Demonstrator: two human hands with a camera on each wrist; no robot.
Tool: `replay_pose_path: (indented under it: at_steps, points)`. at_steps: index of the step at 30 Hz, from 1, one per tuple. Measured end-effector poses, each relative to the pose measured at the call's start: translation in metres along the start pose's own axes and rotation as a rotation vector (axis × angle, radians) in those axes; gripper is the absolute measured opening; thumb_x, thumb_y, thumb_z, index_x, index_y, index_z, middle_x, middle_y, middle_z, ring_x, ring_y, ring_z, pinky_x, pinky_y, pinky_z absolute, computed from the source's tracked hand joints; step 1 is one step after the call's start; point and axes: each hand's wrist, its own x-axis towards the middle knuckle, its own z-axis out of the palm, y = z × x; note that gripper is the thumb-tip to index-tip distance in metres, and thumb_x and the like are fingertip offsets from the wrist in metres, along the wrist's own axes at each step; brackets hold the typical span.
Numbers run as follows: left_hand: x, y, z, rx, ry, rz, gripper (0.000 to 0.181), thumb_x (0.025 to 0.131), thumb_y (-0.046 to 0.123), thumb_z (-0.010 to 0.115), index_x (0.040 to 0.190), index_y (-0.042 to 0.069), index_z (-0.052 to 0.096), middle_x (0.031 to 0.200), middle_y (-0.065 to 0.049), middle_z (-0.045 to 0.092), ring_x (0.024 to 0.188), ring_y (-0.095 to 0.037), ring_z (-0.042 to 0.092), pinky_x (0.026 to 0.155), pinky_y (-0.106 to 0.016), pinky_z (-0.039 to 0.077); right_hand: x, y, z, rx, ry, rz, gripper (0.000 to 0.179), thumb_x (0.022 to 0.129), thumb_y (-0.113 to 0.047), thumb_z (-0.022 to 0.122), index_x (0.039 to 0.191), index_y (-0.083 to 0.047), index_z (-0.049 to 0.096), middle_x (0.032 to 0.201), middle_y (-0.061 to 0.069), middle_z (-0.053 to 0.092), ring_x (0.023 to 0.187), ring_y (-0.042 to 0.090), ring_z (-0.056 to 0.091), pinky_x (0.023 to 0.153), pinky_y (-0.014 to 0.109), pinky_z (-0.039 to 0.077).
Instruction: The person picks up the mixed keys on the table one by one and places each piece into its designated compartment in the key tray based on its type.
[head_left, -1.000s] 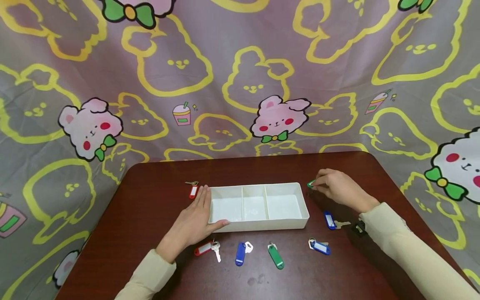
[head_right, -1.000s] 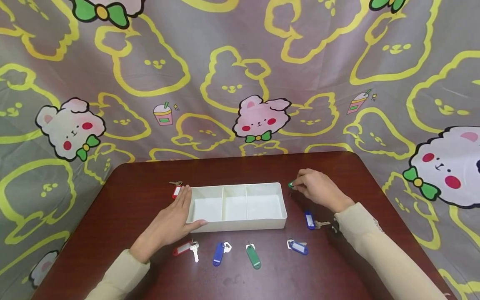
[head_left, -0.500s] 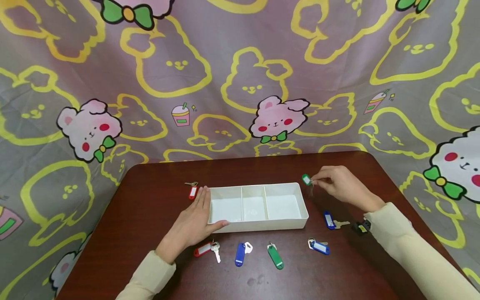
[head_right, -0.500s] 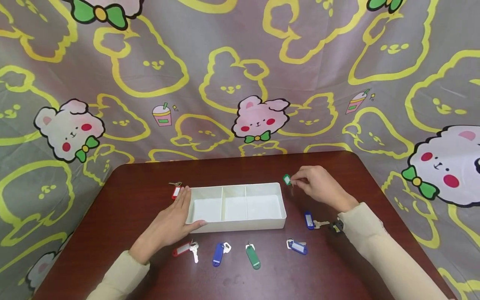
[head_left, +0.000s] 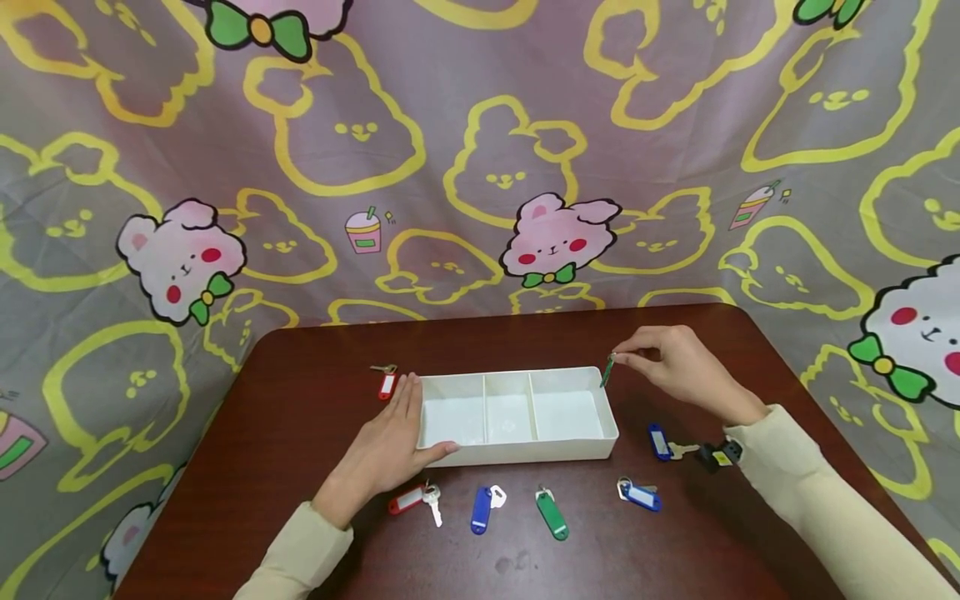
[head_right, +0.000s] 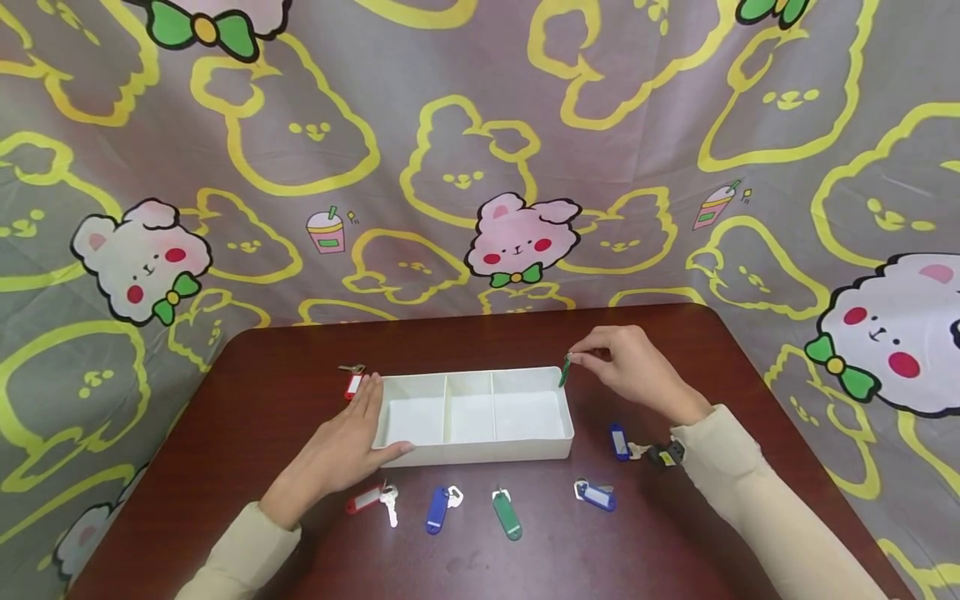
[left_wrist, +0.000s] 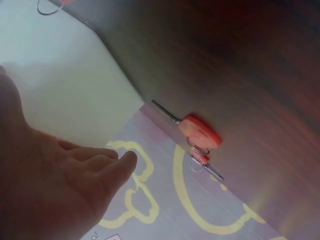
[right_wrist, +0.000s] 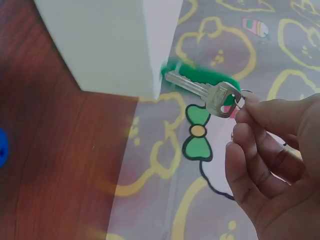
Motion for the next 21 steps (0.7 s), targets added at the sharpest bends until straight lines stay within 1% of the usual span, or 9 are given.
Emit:
replay_pose_path:
  at_steps: [5,11,15,21]
  points:
    - [0.0,0.0,0.001,0.013,0.012,0.008,0.122,0.092,0.087,0.042,0.163,-0.009,0.018,0.174,-0.027,0.014,0.163,-0.041,0.019,0.12,-0.049,0.044,0.002,-0.008,-0.002,0.03,-0.008,0.025,0.015,0.091,-0.008,0.081,0.103,-0.017,0.084,0.093,-0.005,0.081,0.084,0.01,0.068,0.07,0.021,0.056]
    - [-0.001,0.0,0.0,0.019,0.035,0.022,0.12,0.093,0.085,0.045,0.162,-0.01,0.021,0.173,-0.028,0.017,0.162,-0.042,0.021,0.124,-0.049,0.039,0.005,-0.016,-0.004,0.049,0.003,0.001,0.015,0.091,-0.008,0.081,0.104,-0.015,0.084,0.094,-0.005,0.081,0.083,0.01,0.068,0.069,0.021,0.055]
    - [-0.001,0.001,-0.001,0.018,0.035,0.025,0.12,0.093,0.085,0.045,0.162,-0.01,0.021,0.173,-0.028,0.017,0.162,-0.042,0.022,0.125,-0.049,0.038,0.007,-0.02,-0.004,0.066,0.004,-0.008,0.015,0.092,-0.007,0.081,0.104,-0.016,0.084,0.094,-0.005,0.081,0.084,0.01,0.068,0.069,0.022,0.054]
    - [-0.001,0.001,0.0,0.012,0.035,0.022,0.12,0.093,0.085,0.045,0.162,-0.01,0.022,0.173,-0.029,0.017,0.162,-0.043,0.022,0.125,-0.049,0.037,0.009,-0.025,0.0,0.106,0.005,0.012,0.014,0.093,-0.009,0.08,0.103,-0.017,0.084,0.094,-0.006,0.081,0.086,0.011,0.07,0.072,0.022,0.056]
